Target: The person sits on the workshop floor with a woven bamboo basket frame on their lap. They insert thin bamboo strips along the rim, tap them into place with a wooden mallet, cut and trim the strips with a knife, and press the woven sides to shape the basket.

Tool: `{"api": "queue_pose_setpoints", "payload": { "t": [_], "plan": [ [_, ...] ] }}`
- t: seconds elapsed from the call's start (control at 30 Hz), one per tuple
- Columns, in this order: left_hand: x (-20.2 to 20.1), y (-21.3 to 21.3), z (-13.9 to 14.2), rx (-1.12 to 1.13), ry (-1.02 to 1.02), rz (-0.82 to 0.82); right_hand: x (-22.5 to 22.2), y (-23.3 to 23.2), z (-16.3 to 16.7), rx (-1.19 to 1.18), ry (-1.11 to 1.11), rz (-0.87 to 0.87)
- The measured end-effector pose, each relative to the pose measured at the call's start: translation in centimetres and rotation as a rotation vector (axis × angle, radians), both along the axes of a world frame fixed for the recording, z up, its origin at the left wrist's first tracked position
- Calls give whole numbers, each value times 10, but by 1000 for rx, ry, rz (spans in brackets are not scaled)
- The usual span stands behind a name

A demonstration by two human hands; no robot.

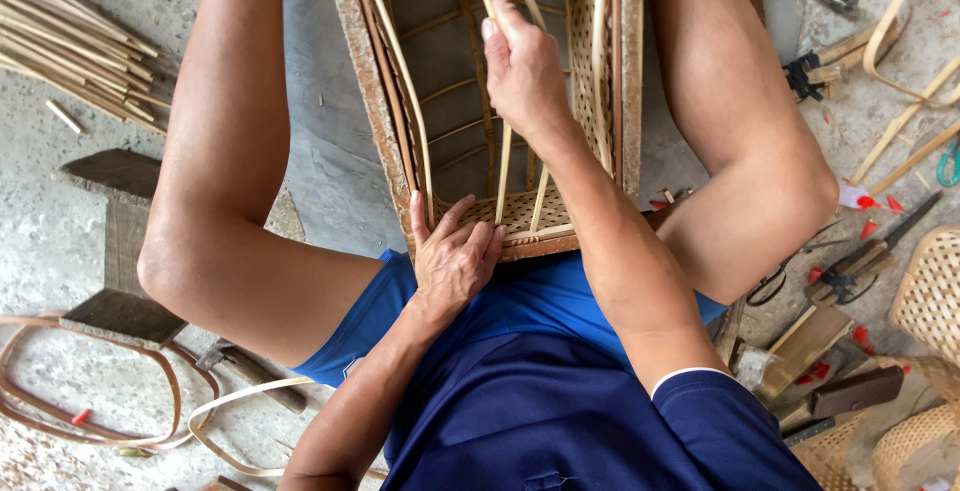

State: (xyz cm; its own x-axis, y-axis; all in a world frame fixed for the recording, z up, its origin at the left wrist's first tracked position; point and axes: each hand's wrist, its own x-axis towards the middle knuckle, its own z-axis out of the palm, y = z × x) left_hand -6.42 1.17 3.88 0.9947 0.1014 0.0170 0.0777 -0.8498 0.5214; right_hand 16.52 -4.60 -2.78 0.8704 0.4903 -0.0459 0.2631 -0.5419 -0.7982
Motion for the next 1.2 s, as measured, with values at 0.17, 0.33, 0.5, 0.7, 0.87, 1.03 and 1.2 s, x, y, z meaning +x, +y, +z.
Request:
{"api": "queue_pose_setpoints", "payload": {
  "t": [0.17,0.33,0.5,0.7,0.87,1.03,1.2],
  "plan": [
    [26,25,-32,53,-33,-4,20,34,3,-66,-35,-87],
    [5,30,-39,104,-82,-73,-28,13,25,6,-131,-178],
    [-23,16,-46,216,-26,-98,-57,-5,67,239,541,-261],
    [-35,32,-72,242,12,-85,-59,-196,68,402,-323,-476],
    [-21,21,-58,306,7,-66,-2,-366,2,-10,-373,-754],
    [12,2,-35,207,-18,19,106,-308,-45,-195,-341,-240],
    [45,1,-22,117,-22,60,197,-279,-48,-173,-238,114]
  ]
}}
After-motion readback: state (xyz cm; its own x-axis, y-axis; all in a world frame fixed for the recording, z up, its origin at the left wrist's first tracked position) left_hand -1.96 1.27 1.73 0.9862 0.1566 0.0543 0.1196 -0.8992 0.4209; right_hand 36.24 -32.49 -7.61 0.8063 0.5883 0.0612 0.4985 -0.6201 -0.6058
